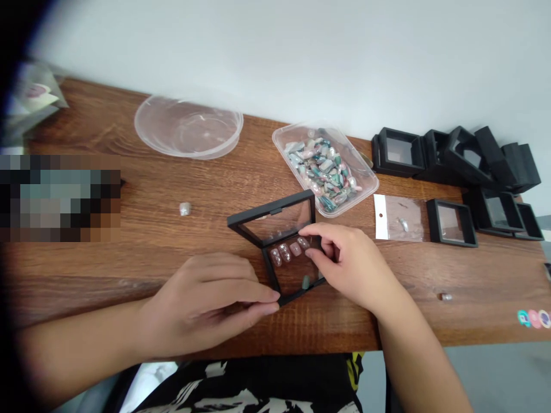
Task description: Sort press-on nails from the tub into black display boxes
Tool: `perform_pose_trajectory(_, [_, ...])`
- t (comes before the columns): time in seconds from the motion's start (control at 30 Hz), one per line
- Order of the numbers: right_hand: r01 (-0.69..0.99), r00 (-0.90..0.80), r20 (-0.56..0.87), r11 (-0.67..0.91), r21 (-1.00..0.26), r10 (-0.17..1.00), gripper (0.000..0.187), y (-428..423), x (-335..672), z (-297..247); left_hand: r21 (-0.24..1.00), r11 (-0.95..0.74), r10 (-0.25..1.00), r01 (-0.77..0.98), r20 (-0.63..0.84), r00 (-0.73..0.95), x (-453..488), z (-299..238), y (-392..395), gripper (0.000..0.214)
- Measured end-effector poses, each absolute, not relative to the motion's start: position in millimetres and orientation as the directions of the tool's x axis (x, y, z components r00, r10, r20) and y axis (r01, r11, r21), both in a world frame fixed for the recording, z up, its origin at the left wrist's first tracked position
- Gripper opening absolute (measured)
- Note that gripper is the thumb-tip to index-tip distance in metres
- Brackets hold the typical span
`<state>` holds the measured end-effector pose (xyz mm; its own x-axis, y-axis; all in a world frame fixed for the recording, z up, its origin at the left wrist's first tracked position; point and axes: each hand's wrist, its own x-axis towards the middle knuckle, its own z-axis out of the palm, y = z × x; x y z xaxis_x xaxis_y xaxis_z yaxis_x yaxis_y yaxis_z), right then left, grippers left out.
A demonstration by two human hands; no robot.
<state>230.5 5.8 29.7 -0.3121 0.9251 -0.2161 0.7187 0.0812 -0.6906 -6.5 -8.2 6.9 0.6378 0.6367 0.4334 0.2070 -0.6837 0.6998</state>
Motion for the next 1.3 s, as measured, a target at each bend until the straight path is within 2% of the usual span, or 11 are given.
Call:
perform_pose_trajectory(0.17, [0.712,-0.375,-0.155,0.177,-0.680,0.914,0.025,7,229,29,0.710,-0.675,0.640,0.203,0.426,0.640,-7,6,-9,0.003])
perform_pose_trajectory(0.33, [0.732,-0.366,-0.163,0.175,-0.659,0.916,0.018,8,229,30,0.705,-0.679,0.635,0.204,0.427,0.644,-7,8,-9,0.005])
perform_pose_trajectory(0.43, [0.736,-0.387,-0.189,0.179,-0.653,0.903,0.020,7,232,33,0.701,-0.685,0.632,0.202,0.433,0.643,-7,8,-8,0.004])
perform_pose_trajectory(0.6, [0.769,-0.307,-0.216,0.108,-0.630,0.927,0.012,8,239,34,0.690,-0.694,0.632,0.205,0.447,0.633,-7,7,-9,0.003])
perform_pose_trajectory(0.73, [0.835,-0.267,-0.227,0.108,-0.540,0.937,0.009,8,236,34,0.693,-0.691,0.632,0.204,0.443,0.636,-6,6,-8,0.003])
perform_pose_trajectory(0.83, [0.861,-0.291,-0.176,0.177,-0.477,0.940,0.007,6,231,33,0.694,-0.692,0.628,0.199,0.442,0.641,-6,5,-8,0.004])
perform_pose_trajectory(0.97, [0.833,-0.383,-0.060,0.316,-0.454,0.922,0.015,4,226,30,0.699,-0.688,0.628,0.196,0.438,0.644,-7,5,-9,0.003])
perform_pose_trajectory(1.13, [0.838,-0.376,-0.094,0.295,-0.458,0.922,0.008,3,221,26,0.710,-0.679,0.630,0.185,0.435,0.644,-7,5,-10,0.003])
perform_pose_trajectory(1.3, [0.874,-0.363,-0.039,0.326,-0.360,0.931,0.005,1,216,26,0.716,-0.669,0.632,0.199,0.406,0.660,-6,5,-9,0.005])
